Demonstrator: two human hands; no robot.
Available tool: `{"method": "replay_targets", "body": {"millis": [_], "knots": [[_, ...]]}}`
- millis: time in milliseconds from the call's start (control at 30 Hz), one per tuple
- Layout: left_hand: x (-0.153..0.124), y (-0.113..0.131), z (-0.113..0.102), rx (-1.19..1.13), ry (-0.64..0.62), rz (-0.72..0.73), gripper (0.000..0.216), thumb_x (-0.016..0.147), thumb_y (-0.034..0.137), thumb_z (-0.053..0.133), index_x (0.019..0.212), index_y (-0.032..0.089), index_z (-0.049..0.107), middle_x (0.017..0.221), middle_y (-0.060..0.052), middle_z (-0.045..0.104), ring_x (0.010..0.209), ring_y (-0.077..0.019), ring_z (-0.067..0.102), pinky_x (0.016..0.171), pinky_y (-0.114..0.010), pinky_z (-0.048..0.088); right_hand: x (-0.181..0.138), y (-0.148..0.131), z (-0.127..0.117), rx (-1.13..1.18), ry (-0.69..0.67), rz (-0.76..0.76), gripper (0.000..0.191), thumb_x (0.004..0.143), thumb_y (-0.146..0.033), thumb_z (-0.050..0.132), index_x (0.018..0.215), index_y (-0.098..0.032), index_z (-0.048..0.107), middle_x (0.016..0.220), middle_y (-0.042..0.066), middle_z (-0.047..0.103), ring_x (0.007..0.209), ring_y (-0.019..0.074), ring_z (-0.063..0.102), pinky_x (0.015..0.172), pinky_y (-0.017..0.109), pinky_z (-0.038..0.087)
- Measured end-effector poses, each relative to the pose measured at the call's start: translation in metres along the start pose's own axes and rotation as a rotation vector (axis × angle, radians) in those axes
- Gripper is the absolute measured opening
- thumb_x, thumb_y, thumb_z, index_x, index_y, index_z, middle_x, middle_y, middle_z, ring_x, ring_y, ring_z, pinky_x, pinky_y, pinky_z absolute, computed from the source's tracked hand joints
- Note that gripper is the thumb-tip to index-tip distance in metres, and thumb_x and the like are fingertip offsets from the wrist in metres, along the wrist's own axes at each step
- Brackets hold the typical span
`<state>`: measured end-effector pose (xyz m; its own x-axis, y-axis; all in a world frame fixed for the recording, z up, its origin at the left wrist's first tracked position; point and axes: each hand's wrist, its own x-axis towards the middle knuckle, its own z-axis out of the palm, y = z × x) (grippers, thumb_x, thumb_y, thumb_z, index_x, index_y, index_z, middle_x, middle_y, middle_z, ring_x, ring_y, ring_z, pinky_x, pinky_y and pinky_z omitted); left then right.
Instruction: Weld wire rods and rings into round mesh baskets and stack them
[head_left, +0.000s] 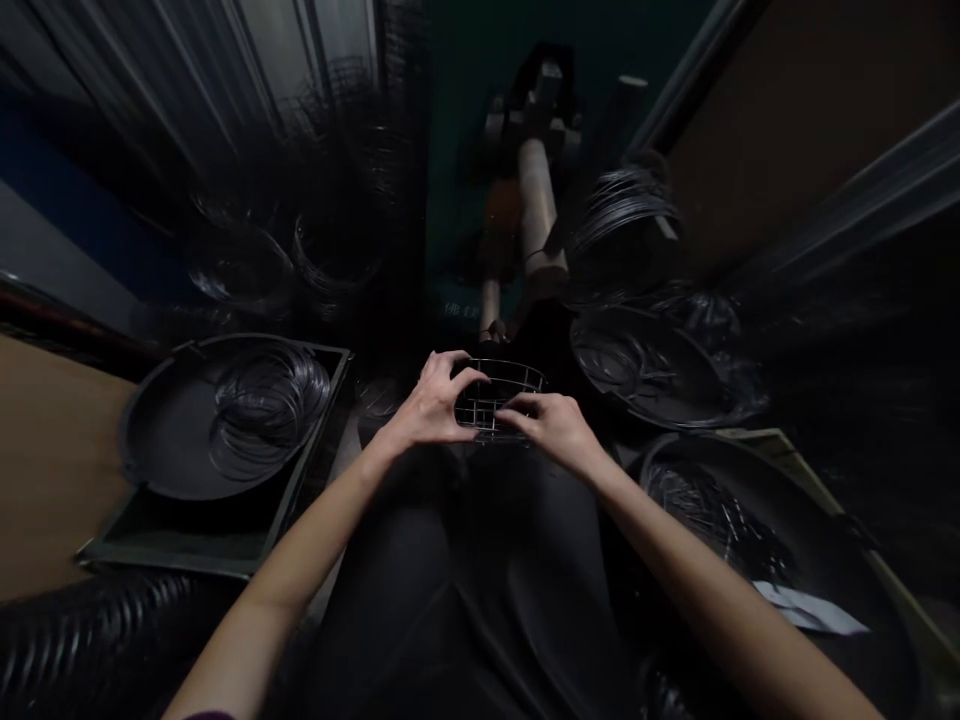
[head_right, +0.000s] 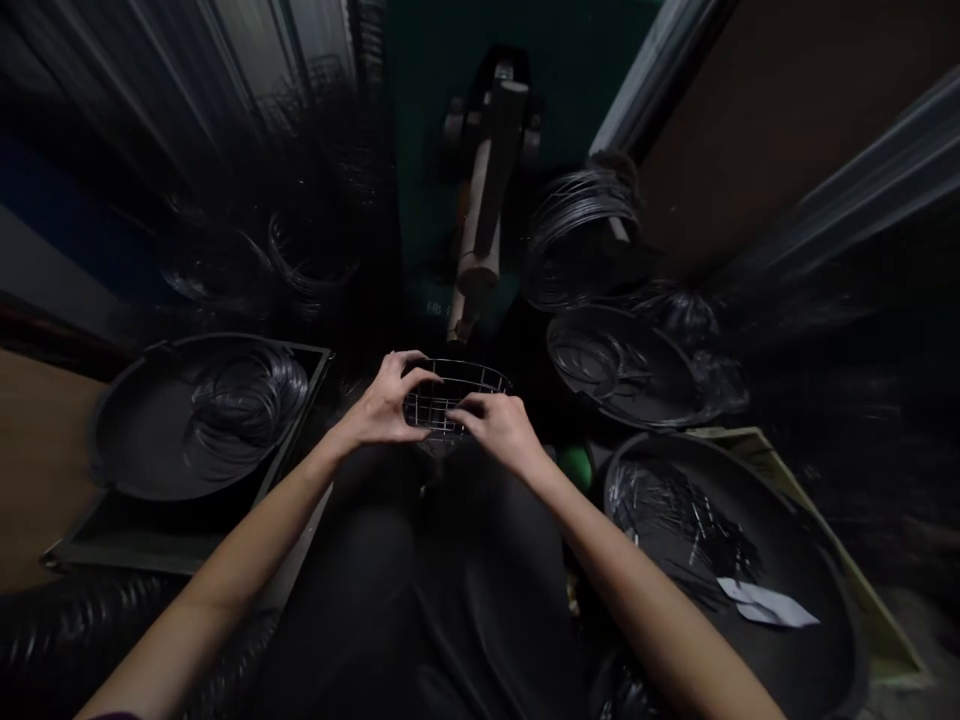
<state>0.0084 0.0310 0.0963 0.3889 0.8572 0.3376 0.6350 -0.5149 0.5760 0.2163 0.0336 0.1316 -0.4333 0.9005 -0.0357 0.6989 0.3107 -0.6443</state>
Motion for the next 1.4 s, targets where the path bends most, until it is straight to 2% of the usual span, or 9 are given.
{"method": "replay_targets", "body": {"millis": [67,167,267,433,867,1000,1100,1233,1400], "knots": [[0.006,0.001,0.003,0.015,0.011,-0.003,0.064,0.058,0.037,0.080,0.114,0.021,0.055,0.128,-0.014,0.037,0.121,-0.0342,0.038,0.105,-0.056,0.035,-0.002,0.008,0.006,-0.261,0.114,-0.169,0.023,0.086,-0.035,0.059,0.098,-0.021,0.072,0.094,0.006,0.073,0.078,0.0197,0.069,0.065,0.027,0.052],[0.012,-0.001,0.006,-0.028,0.028,-0.011,0.062,0.058,0.036,0.080,0.113,0.021,0.056,0.128,-0.013,0.038,0.121,-0.0330,0.039,0.103,-0.052,0.039,-0.009,0.018,0.007,-0.502,0.128,-0.356,0.032,0.087,-0.028,0.055,0.118,-0.022,0.064,0.110,0.007,0.069,0.078,0.0184,0.070,0.055,0.024,0.051],[0.020,-0.002,0.006,-0.061,0.038,-0.026,0.061,0.058,0.032,0.080,0.113,0.022,0.056,0.129,-0.011,0.037,0.122,-0.0323,0.038,0.103,-0.051,0.040,-0.008,0.025,-0.001,-0.564,0.125,-0.434,0.033,0.087,-0.023,0.052,0.119,-0.024,0.063,0.110,0.004,0.069,0.075,0.0159,0.070,0.052,0.022,0.050],[0.035,-0.005,0.002,-0.071,0.054,-0.026,0.064,0.056,0.032,0.081,0.114,0.020,0.056,0.129,-0.012,0.037,0.121,-0.0310,0.038,0.104,-0.047,0.041,0.008,0.030,-0.011,-0.609,0.199,-0.488,0.030,0.089,-0.025,0.052,0.116,-0.024,0.064,0.109,0.003,0.070,0.074,0.0156,0.070,0.052,0.022,0.048],[0.051,-0.018,-0.011,-0.040,0.034,-0.033,0.066,0.056,0.037,0.083,0.114,0.020,0.057,0.125,-0.011,0.040,0.115,-0.0297,0.042,0.101,-0.047,0.043,0.032,0.024,-0.018,-0.688,0.220,-0.530,0.026,0.089,-0.028,0.054,0.112,-0.024,0.067,0.103,0.000,0.071,0.068,0.0155,0.069,0.046,0.023,0.041],[0.052,-0.020,-0.012,-0.102,0.015,-0.039,0.063,0.055,0.039,0.084,0.110,0.020,0.058,0.118,-0.010,0.046,0.115,-0.0290,0.044,0.101,-0.047,0.042,0.028,0.025,-0.016,-0.650,0.281,-0.543,0.027,0.091,-0.031,0.053,0.113,-0.024,0.066,0.100,0.000,0.072,0.070,0.0149,0.069,0.048,0.022,0.041],[0.054,-0.019,-0.014,-0.096,0.018,-0.068,0.063,0.054,0.038,0.084,0.109,0.021,0.058,0.116,-0.008,0.049,0.112,-0.0277,0.047,0.100,-0.045,0.043,0.020,0.027,-0.012,-0.596,0.339,-0.501,0.027,0.093,-0.029,0.051,0.116,-0.024,0.063,0.100,0.000,0.072,0.073,0.0121,0.068,0.054,0.020,0.042],[0.064,-0.021,-0.015,-0.098,0.020,-0.103,0.064,0.054,0.038,0.084,0.109,0.020,0.057,0.118,-0.009,0.048,0.111,-0.0274,0.048,0.100,-0.043,0.043,0.022,0.029,-0.011,-0.548,0.473,-0.388,0.020,0.093,-0.029,0.049,0.095,-0.021,0.068,0.097,0.003,0.069,0.069,0.0100,0.062,0.054,0.019,0.040],[0.077,-0.030,-0.018,-0.087,0.013,-0.125,0.064,0.054,0.040,0.085,0.108,0.019,0.058,0.115,-0.009,0.049,0.111,-0.0274,0.048,0.101,-0.043,0.042,0.036,0.031,-0.016,-0.417,0.482,-0.341,0.021,0.092,-0.030,0.049,0.089,-0.019,0.067,0.088,0.005,0.060,0.068,0.0116,0.056,0.056,0.021,0.040]]}}
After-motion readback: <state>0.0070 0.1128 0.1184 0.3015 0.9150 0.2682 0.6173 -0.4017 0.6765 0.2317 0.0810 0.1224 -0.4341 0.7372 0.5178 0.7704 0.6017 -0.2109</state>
